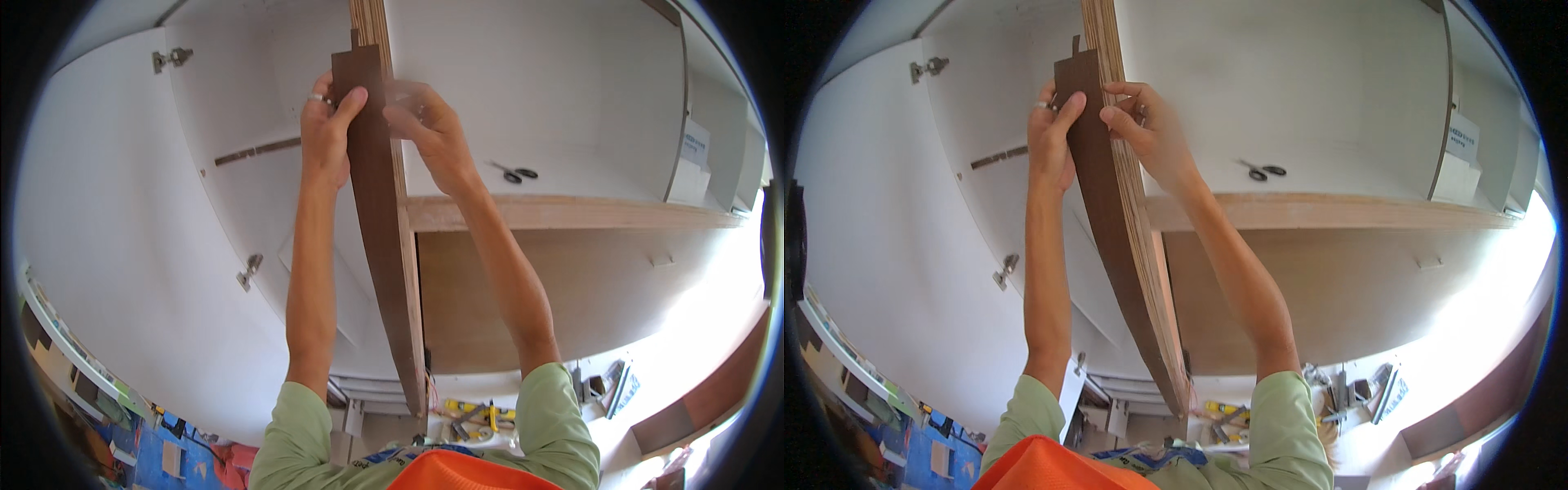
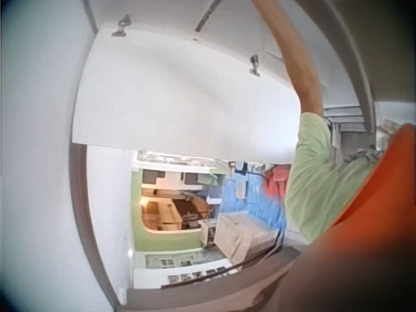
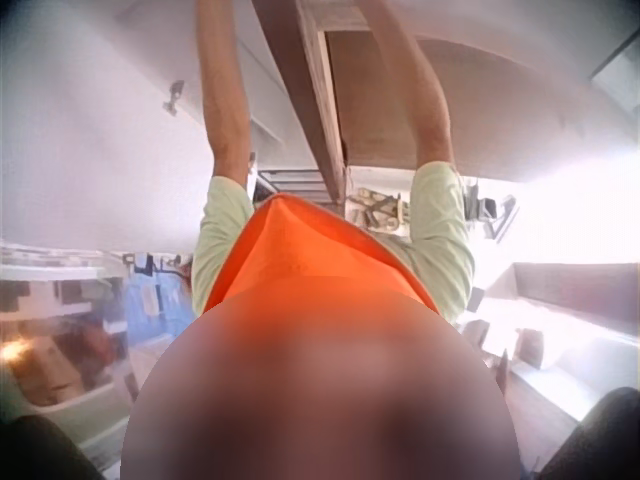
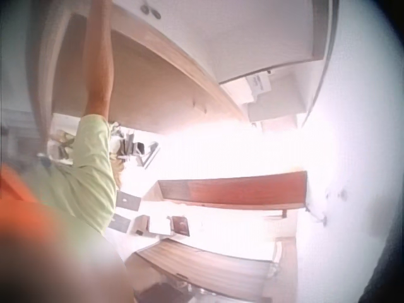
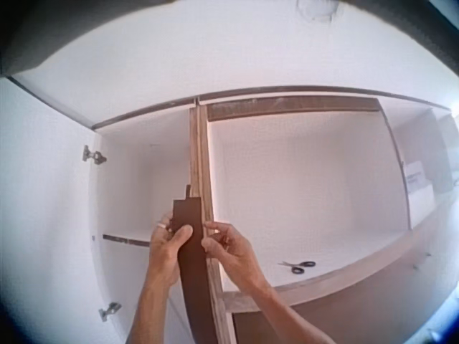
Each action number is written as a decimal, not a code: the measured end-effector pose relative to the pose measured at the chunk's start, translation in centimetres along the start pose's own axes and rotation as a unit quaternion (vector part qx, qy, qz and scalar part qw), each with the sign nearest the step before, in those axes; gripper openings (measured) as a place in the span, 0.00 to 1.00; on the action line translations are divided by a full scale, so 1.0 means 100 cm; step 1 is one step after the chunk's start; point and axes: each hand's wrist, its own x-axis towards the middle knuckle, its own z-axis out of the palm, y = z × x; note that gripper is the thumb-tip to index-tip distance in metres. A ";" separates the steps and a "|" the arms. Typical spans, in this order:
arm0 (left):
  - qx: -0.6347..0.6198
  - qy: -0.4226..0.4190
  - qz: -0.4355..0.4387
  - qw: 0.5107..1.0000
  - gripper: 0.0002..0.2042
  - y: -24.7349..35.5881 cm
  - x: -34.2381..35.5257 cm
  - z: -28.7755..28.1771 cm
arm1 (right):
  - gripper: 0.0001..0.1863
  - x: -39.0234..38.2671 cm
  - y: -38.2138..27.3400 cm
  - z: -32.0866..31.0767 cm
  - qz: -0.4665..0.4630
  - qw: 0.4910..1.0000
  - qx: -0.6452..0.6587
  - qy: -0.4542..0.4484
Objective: The person repeatedly measures, cuts, and presses brown edge banding onto the vertical edge of a white cabinet door. They use scissors to trim the banding and smooth it along the edge, working from the top downward.
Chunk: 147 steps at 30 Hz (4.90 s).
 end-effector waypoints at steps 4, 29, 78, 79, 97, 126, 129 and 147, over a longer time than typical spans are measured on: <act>-0.025 0.021 0.004 0.999 0.22 -0.041 -0.075 -0.001 | 0.14 -0.044 0.005 -0.006 0.049 0.998 -0.009 0.029; -0.021 0.059 -0.120 0.991 0.19 -0.059 -0.213 -0.026 | 0.19 -0.069 0.045 -0.212 0.036 0.758 -0.651 0.017; 0.127 -0.132 -0.707 0.683 0.16 -0.042 -0.553 -0.042 | 0.14 -0.579 0.031 0.052 0.526 0.654 0.119 0.531; 0.048 -0.095 -0.719 0.687 0.21 -0.040 -0.562 -0.040 | 0.14 -0.578 0.033 0.054 0.522 0.651 0.121 0.538; -0.095 0.280 -0.627 0.721 0.12 -0.118 -0.560 -0.019 | 0.27 -0.632 -0.076 -0.022 0.674 0.707 0.148 0.155; -0.079 0.209 -0.615 0.757 0.09 -0.102 -0.519 0.010 | 0.27 -0.572 -0.047 -0.082 0.696 0.672 0.202 -0.153; -0.096 0.207 -0.611 0.758 0.08 -0.103 -0.517 0.007 | 0.26 -0.566 -0.043 -0.083 0.690 0.675 0.214 -0.147; -0.063 0.172 -0.567 0.803 0.08 -0.104 -0.504 0.012 | 0.26 -0.538 -0.030 -0.076 0.689 0.690 0.183 -0.126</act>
